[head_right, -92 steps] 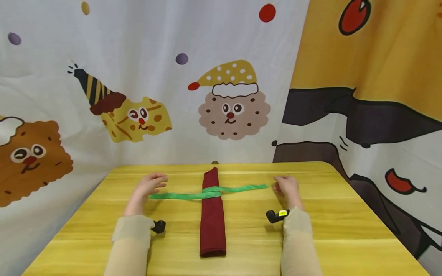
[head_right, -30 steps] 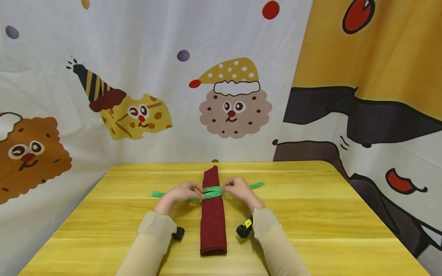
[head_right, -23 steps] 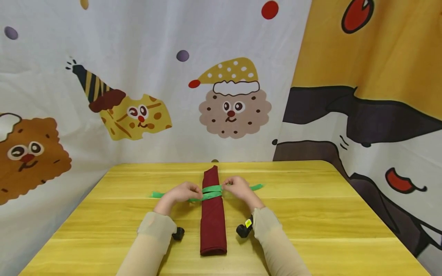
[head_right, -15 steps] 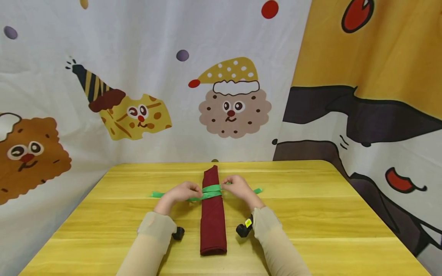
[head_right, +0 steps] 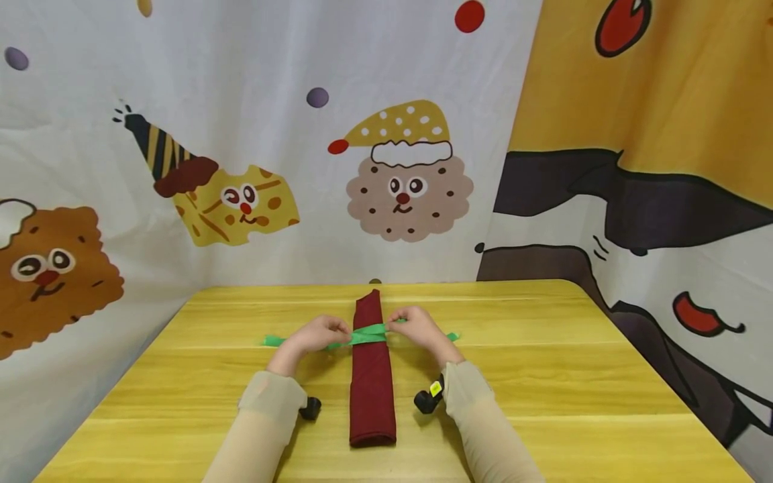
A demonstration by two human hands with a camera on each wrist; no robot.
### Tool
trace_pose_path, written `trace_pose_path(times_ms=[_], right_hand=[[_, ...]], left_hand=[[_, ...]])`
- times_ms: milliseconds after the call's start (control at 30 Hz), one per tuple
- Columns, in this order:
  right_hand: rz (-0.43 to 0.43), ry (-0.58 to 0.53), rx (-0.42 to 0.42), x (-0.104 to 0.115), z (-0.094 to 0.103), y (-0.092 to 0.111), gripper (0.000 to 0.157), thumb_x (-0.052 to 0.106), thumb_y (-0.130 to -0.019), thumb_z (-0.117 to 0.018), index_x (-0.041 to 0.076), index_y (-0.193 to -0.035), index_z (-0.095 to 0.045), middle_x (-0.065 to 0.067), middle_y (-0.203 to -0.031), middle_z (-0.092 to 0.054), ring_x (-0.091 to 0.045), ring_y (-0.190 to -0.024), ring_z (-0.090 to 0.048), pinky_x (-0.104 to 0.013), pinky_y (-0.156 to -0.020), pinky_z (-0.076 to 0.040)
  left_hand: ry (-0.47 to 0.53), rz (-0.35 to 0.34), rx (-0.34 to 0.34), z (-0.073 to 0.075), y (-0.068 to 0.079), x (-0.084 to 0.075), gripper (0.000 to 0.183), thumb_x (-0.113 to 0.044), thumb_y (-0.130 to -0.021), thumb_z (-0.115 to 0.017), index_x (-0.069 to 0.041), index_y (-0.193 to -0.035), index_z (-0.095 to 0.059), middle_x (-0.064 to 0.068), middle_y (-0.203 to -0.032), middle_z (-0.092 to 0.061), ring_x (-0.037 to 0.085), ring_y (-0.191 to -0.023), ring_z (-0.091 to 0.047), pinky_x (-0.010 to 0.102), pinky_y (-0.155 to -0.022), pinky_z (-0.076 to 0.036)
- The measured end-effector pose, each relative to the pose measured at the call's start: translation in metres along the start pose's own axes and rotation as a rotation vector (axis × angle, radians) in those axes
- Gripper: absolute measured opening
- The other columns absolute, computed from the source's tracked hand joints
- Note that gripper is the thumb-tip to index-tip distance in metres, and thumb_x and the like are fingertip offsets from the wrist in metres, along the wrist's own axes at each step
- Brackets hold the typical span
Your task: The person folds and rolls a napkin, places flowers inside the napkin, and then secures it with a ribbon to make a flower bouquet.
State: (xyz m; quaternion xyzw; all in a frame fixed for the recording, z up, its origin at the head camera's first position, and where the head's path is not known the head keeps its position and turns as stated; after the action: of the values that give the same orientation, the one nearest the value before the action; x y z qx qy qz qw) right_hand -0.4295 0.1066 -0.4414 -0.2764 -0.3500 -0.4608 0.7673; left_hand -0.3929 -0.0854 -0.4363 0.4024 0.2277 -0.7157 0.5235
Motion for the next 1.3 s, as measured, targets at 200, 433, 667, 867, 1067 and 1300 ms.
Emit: trace_pose_path(times_ms=[200, 433, 667, 867, 1067, 1300], right_hand=[[-0.002, -0.017, -0.004, 0.000, 0.000, 0.000, 0.012, 0.021, -0.093, -0.066, 0.011, -0.094, -0.073, 0.001, -0.099, -0.068, -0.018, -0.099, -0.058, -0.043, -0.086, -0.046], [0.004, -0.048, -0.010, 0.005, 0.000, 0.001, 0.015, 0.021, -0.092, -0.066, 0.011, -0.098, -0.074, -0.002, -0.105, -0.068, -0.022, -0.106, -0.058, -0.045, -0.089, -0.046], [0.028, -0.074, 0.000, 0.015, 0.000, 0.003, 0.016, 0.022, -0.093, -0.065, 0.011, -0.101, -0.075, -0.005, -0.112, -0.067, -0.025, -0.111, -0.056, -0.048, -0.091, -0.045], [0.056, -0.065, 0.029, 0.021, -0.006, 0.002, 0.014, 0.020, -0.093, -0.065, 0.013, -0.100, -0.075, -0.003, -0.109, -0.068, -0.021, -0.104, -0.057, -0.043, -0.087, -0.046], [0.055, -0.079, 0.053, 0.023, -0.009, 0.000, 0.015, 0.021, -0.094, -0.064, 0.013, -0.099, -0.075, -0.001, -0.107, -0.068, -0.020, -0.102, -0.058, -0.043, -0.086, -0.045], [0.072, -0.084, 0.051, 0.020, -0.007, 0.004, 0.014, 0.018, -0.094, -0.063, 0.013, -0.097, -0.075, -0.001, -0.103, -0.069, -0.019, -0.102, -0.059, -0.043, -0.087, -0.046]], left_hand=[[0.004, -0.001, 0.005, 0.000, -0.001, 0.000, 0.010, -0.013, -0.091, -0.066, -0.004, -0.094, -0.069, 0.002, -0.093, -0.064, 0.016, -0.081, -0.052, 0.034, -0.073, -0.045], [0.003, -0.001, 0.000, -0.001, -0.001, 0.002, 0.013, -0.016, -0.093, -0.065, -0.004, -0.094, -0.069, 0.002, -0.090, -0.064, 0.016, -0.081, -0.053, 0.034, -0.072, -0.044], [-0.039, -0.006, -0.069, 0.005, -0.003, -0.006, 0.012, -0.018, -0.092, -0.066, -0.007, -0.090, -0.071, 0.000, -0.086, -0.064, 0.017, -0.081, -0.054, 0.045, -0.086, -0.043], [-0.156, 0.011, -0.093, 0.005, -0.007, -0.008, 0.014, -0.022, -0.090, -0.068, -0.014, -0.101, -0.072, -0.003, -0.081, -0.064, 0.015, -0.077, -0.056, 0.064, -0.100, -0.021], [-0.145, -0.008, -0.036, -0.001, -0.013, -0.010, 0.028, -0.020, -0.092, -0.066, -0.017, -0.120, -0.069, -0.002, -0.085, -0.066, 0.016, -0.074, -0.057, 0.060, -0.094, -0.030], [-0.168, -0.013, -0.047, -0.001, -0.013, -0.009, 0.013, -0.019, -0.092, -0.066, -0.014, -0.100, -0.075, -0.006, -0.083, -0.066, 0.016, -0.083, -0.057, 0.070, -0.102, -0.013]])
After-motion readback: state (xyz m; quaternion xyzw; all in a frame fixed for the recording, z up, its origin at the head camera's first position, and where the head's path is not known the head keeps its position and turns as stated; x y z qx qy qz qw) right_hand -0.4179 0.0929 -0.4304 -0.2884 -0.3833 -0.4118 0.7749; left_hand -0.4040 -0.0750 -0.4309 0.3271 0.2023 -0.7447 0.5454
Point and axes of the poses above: each hand's wrist, its own y-axis away from the middle knuckle, its own z-axis out of the back of the hand, x = y × z, the point moved 8 cm from there along -y, towards the middle knuckle
